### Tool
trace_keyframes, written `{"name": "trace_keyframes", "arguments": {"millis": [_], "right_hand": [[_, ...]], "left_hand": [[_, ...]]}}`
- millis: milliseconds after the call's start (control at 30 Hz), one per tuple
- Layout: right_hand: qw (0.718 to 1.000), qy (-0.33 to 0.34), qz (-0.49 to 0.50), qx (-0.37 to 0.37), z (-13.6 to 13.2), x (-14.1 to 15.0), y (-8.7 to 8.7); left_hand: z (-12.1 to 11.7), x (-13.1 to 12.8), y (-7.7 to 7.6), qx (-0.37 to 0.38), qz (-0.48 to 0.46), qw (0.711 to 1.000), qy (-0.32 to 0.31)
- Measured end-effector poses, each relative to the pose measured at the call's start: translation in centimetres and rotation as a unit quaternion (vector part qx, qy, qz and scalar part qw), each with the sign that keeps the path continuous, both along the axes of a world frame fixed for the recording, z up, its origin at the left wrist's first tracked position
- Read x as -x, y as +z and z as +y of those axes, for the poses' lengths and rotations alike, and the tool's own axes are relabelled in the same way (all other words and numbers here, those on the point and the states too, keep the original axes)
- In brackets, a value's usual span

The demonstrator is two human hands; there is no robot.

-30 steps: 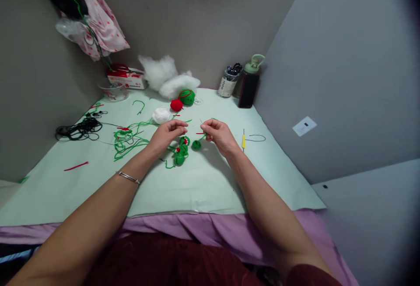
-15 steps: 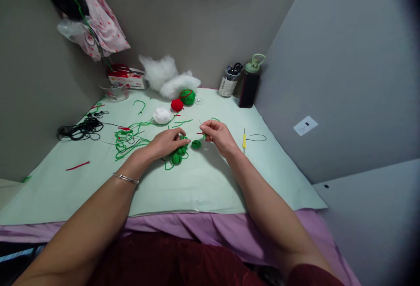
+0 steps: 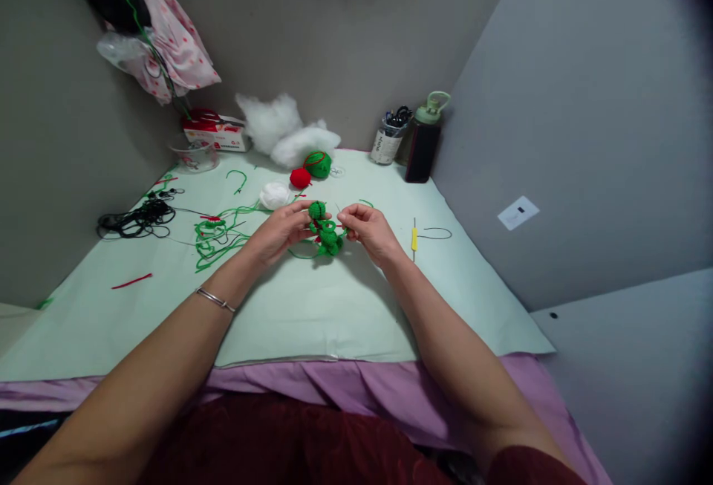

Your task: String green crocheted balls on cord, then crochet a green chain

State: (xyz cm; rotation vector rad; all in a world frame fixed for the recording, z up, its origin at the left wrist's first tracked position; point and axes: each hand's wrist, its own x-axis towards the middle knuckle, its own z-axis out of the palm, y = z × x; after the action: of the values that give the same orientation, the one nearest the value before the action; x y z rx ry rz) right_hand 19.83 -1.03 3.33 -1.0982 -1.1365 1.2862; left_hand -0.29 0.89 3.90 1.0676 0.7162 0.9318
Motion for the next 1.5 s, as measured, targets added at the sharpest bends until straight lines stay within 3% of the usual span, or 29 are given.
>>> {"name": "trace_keyframes", "arguments": {"millis": [267,500,900,1067,1300,1500], "right_hand": [[1.000,0.019,-0.014,-0.001,-0.2,0.1,0.2],[0.998,0.033,-0.042,-0.016,-0.5,0.5,0.2],[0.997,0.026,-0.068,-0.029,-0.6,1.7,-0.4],[0.998,-0.003,-0.059,-0.016,-0.7,1.5,0.1],[0.998,0.018,-0.060,-0.016,-1.0,1.5,0.3],[0.997,0.025,-0.068,-0.019,-0.8,1.3,0.2]], "left_hand": [[0.1,-0.6,-0.6,0.052,-0.042,0.997,0.033],[-0.1,-0.6,-0.4,0.054,-0.046,0.995,0.066],[-1.1,-1.5,-0.7,-0.016,0.040,0.997,0.062],[-1.1,-1.2,-0.4,-0.010,0.021,0.998,0.056],[-1.2,-0.9,-0.1,0.018,0.011,1.000,-0.001],[-1.2,-1.2,-0.4,-0.071,0.110,0.991,0.018]]}}
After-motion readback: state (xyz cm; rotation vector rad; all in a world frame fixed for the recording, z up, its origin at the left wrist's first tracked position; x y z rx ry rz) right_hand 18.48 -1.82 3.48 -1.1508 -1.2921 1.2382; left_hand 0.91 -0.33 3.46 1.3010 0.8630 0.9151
